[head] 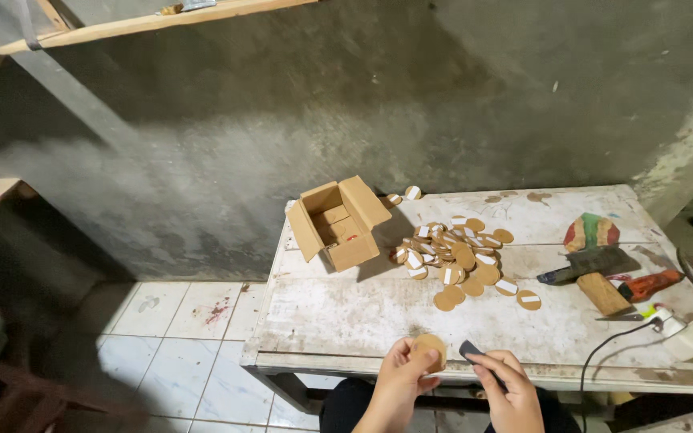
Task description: The person sands the edges of circular cardboard pieces by hand using a small piece of sandpaper. They pick up individual circles from a pile on the table, rotate them while applying the sandpaper to the perimeter, and then place some finished pieces into a cardboard box.
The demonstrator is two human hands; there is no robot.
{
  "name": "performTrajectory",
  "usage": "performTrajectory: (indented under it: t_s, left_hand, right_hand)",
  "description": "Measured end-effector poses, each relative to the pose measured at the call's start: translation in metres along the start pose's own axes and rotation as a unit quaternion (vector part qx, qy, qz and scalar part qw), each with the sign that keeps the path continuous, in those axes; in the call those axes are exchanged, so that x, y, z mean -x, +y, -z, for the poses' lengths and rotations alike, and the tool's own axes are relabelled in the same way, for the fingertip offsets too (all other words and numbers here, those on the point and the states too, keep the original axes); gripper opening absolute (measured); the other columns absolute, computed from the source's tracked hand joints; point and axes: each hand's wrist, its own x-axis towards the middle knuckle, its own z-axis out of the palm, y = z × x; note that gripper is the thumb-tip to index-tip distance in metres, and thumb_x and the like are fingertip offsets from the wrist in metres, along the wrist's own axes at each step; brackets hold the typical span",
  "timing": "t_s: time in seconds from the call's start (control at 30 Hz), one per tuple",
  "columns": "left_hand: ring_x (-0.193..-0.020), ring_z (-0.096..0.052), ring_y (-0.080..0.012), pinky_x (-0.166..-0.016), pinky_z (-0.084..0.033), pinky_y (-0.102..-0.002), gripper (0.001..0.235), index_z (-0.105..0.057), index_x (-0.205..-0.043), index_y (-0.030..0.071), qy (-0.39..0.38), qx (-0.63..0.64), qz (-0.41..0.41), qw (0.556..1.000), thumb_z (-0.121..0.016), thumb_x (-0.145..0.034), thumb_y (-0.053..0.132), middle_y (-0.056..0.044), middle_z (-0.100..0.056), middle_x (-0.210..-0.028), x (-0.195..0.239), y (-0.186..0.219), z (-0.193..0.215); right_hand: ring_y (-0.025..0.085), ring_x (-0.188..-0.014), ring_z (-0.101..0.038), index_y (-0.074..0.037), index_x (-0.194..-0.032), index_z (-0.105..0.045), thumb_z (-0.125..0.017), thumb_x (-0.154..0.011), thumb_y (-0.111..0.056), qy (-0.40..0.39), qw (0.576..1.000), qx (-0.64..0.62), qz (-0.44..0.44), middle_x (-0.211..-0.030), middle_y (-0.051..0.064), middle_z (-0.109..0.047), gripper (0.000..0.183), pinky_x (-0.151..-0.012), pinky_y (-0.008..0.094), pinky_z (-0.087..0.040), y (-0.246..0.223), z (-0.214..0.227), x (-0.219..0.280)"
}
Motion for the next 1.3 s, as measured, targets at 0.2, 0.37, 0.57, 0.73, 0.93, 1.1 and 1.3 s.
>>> performTrajectory:
  t_s: [0.2, 0.37, 0.57, 0.73, 0.93, 1.1, 1.3]
  left_hand:
    - [-0.056, -0.053, -0.0127, -0.054, -0.048, -0.024, 0.022, -0.046, -0.081, 0.01, -0.054, 0.079, -0.002, 0.995, -0.067, -0.078, 0.005, -0.008, -0.055, -0.064, -0.003, 0.014, -0.025]
    - [-0.058, -0.055, -0.0095, -0.052, -0.046, -0.021, 0.021, -0.048, -0.079, 0.012, -0.057, 0.064, -0.012, 0.996, -0.069, -0.077, 0.007, -0.004, -0.058, -0.069, -0.003, 0.021, -0.031]
    - [-0.057, -0.058, -0.007, -0.042, -0.037, -0.015, 0.019, -0.053, -0.08, 0.009, -0.072, 0.004, -0.016, 0.997, -0.072, -0.074, 0.011, -0.003, -0.062, -0.067, 0.006, 0.031, -0.034]
    - [-0.052, -0.049, -0.0048, -0.04, -0.037, -0.016, 0.016, -0.059, -0.084, 0.009, -0.057, 0.026, -0.022, 0.998, -0.07, -0.073, 0.007, -0.001, -0.059, -0.068, -0.006, 0.023, -0.029]
    - [-0.058, -0.051, -0.0067, -0.049, -0.035, -0.017, 0.015, -0.057, -0.085, 0.011, -0.026, 0.012, 0.004, 1.0, -0.066, -0.074, 0.012, 0.0, -0.058, -0.071, -0.009, 0.025, -0.035]
    - [-0.063, -0.05, -0.0035, -0.051, -0.04, -0.017, 0.007, -0.061, -0.084, 0.012, -0.099, 0.018, -0.006, 0.995, -0.064, -0.077, 0.015, 0.004, -0.06, -0.076, -0.002, 0.036, -0.047]
    - [-0.055, -0.047, -0.0019, -0.043, -0.034, -0.013, 0.006, -0.06, -0.081, 0.012, -0.156, -0.015, -0.017, 0.987, -0.064, -0.078, 0.015, 0.004, -0.056, -0.067, -0.018, 0.027, -0.037]
  right_hand:
    - [0.009, -0.065, -0.055, -0.018, -0.093, -0.072, -0.054, -0.081, -0.016, 0.016, 0.949, 0.072, 0.306, -0.083, -0.002, -0.056, 0.023, -0.06, 0.02, -0.042, 0.015, 0.0, -0.019]
    - [0.011, -0.069, -0.057, -0.023, -0.092, -0.072, -0.053, -0.079, -0.009, 0.056, 0.948, 0.128, 0.284, -0.089, -0.003, -0.058, 0.027, -0.06, 0.022, -0.041, 0.013, 0.002, -0.025]
    - [0.014, -0.067, -0.056, -0.017, -0.095, -0.072, -0.05, -0.084, -0.012, 0.079, 0.969, 0.112, 0.204, -0.089, 0.0, -0.058, 0.024, -0.061, 0.025, -0.04, -0.015, 0.002, -0.021]
    - [0.01, -0.06, -0.048, -0.012, -0.091, -0.071, -0.056, -0.082, -0.015, 0.12, 0.966, 0.052, 0.222, -0.084, -0.001, -0.054, 0.017, -0.055, 0.022, -0.035, -0.024, 0.002, -0.014]
    - [0.012, -0.072, -0.061, -0.015, -0.093, -0.071, -0.052, -0.084, -0.013, 0.068, 0.963, 0.088, 0.245, -0.087, 0.002, -0.055, 0.021, -0.061, 0.022, -0.041, -0.02, 0.002, -0.008]
    - [0.012, -0.08, -0.056, -0.021, -0.096, -0.07, -0.055, -0.084, -0.01, 0.105, 0.934, 0.166, 0.3, -0.091, -0.001, -0.056, 0.022, -0.068, 0.022, -0.041, -0.012, 0.0, -0.012]
    - [0.016, -0.074, -0.053, -0.015, -0.1, -0.067, -0.057, -0.083, -0.001, 0.138, 0.9, 0.176, 0.374, -0.091, 0.005, -0.055, 0.025, -0.066, 0.026, -0.041, -0.009, 0.005, -0.023]
